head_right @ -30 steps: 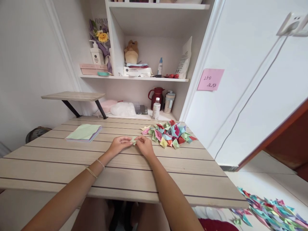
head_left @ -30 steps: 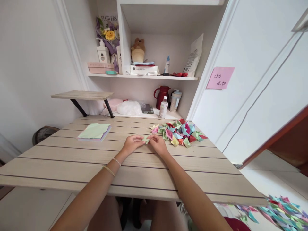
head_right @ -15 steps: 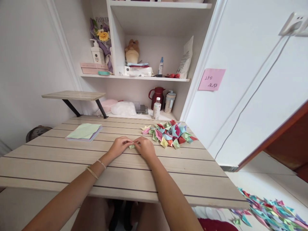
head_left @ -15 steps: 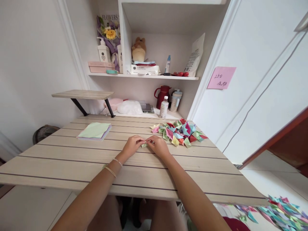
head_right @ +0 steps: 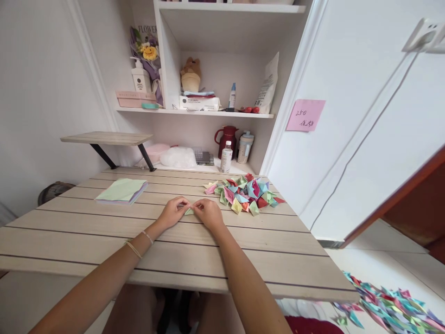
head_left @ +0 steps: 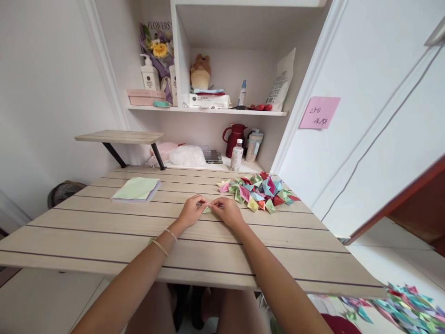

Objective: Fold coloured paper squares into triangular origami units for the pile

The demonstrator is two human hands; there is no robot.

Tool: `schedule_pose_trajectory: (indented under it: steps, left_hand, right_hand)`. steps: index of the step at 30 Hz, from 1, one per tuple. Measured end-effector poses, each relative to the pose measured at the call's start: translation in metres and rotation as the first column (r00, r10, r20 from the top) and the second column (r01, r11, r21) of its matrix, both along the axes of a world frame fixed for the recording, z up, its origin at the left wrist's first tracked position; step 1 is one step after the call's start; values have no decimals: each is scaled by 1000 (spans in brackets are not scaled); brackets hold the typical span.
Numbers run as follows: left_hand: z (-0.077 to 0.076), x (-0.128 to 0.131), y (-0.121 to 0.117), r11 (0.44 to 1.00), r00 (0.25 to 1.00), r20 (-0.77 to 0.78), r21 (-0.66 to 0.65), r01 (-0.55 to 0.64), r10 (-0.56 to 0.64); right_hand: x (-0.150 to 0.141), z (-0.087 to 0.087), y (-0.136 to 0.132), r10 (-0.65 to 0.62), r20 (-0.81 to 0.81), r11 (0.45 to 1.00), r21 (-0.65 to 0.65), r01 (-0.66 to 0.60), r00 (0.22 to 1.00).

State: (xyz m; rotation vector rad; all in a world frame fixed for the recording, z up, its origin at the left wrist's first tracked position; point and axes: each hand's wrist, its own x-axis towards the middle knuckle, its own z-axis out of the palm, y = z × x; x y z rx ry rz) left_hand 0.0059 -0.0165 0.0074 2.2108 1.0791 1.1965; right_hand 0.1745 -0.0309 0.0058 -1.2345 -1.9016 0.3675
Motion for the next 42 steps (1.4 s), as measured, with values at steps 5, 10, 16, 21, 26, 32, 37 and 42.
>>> schedule_pose_trajectory:
  steps: [5,10,16,21,26,32,37,42]
  left_hand:
    - [2,2,-2,999,998,66,-48,-3,6]
    - [4,3,-4,995,994,109,-98,-1,12]
    - [6,4,-6,992,990,140,-128,13,5]
    - [4,2,-4,992,990,140,-125,21,-4]
    - [1,1,1,986,978,208,-163,25,9]
    - [0,4,3,957,923,378,-285,44,70]
    - [3,6,0,922,881,471,-355,153,35]
    - [2,7,1,909,846,526,-389,147,89]
  right_hand:
    - [2,0,2,27,-68,998,-62,-31,997]
    - [3,-1,2,44,-97,997,-64,-50,994]
    - [3,0,2,55,-83,996,-65,-60,995]
    - [6,1,2,76,-58,995,-54,-80,995]
    - [6,3,0,83,-64,995,-42,-85,995]
    - [0,0,0,128,-234,984,-89,-152,964]
    - [-1,-4,2,138,-346,948,-223,-225,928]
    - [-3,0,-2,180,-291,959,-163,-234,940]
